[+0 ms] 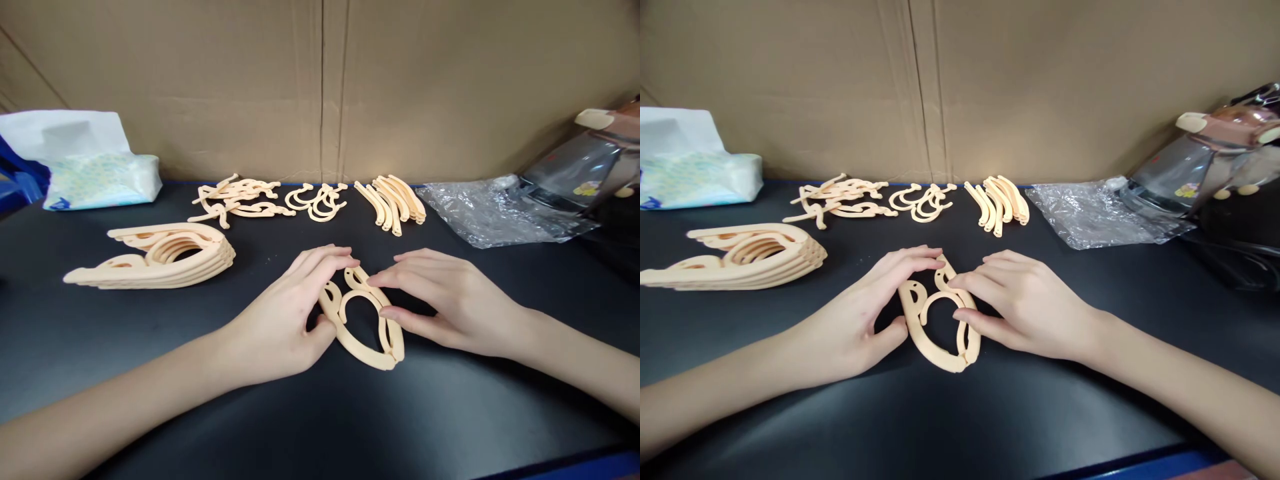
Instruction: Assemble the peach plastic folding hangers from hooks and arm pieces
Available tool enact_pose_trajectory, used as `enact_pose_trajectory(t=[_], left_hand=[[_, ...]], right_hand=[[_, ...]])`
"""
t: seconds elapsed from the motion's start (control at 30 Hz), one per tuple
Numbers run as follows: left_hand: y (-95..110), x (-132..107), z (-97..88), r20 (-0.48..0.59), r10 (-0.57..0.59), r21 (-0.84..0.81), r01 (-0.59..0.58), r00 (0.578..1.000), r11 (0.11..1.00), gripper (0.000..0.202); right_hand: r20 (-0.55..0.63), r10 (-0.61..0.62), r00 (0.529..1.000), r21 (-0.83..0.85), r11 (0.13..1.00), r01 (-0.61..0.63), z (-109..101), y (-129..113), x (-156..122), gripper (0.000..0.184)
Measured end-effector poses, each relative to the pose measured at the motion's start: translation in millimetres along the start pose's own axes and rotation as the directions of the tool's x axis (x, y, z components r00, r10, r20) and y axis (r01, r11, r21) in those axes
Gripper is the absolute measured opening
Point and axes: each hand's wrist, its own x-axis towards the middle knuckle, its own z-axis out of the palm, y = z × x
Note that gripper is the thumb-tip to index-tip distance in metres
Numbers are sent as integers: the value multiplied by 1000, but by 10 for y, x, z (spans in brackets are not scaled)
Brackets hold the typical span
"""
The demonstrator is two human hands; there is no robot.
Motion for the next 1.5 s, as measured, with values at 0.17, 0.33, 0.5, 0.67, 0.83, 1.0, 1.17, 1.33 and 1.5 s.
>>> enact_pose_trajectory(t=[0.17, 0.33, 0.5, 0.67, 0.83, 1.0, 1.17, 1.33, 1.5], left_hand=[[37, -6, -20, 37, 44, 40, -46, 998, 998, 57], [54, 1, -11, 80, 5, 69, -10, 997, 998, 62], [36, 4, 3, 94, 7, 99, -16, 996, 995, 64], [22, 1, 8, 104, 19, 118, -31, 994, 993, 66], [24, -11, 9, 109, 25, 125, -39, 994, 991, 66], [17, 1, 19, 104, 12, 130, -25, 995, 991, 64], [71, 42, -31, 92, 65, 214, -83, 994, 973, 59], [294, 24, -132, 200, 65, 385, -139, 978, 912, 74], [363, -119, -313, 196, 58, 499, -150, 979, 854, 79]], right_hand=[[90, -59, 994, 8, 998, 58, 19, 15, 12, 39], [153, -24, 988, 59, 998, 15, 58, -9, 11, 54], [176, -8, 984, 92, 996, -8, 57, -22, 16, 54], [179, -9, 984, 114, 993, -11, 53, -22, 18, 52], [119, 15, 993, 132, 991, -31, 55, -17, 22, 48], [9, 94, 996, 133, 987, -94, 43, 26, 13, 39], [-64, 162, 985, 122, 981, -153, 32, 94, -7, 31], [-46, 180, 983, 115, 978, -174, 33, 123, -9, 28], [-18, 183, 983, 106, 978, -180, 63, 125, -21, 28]])
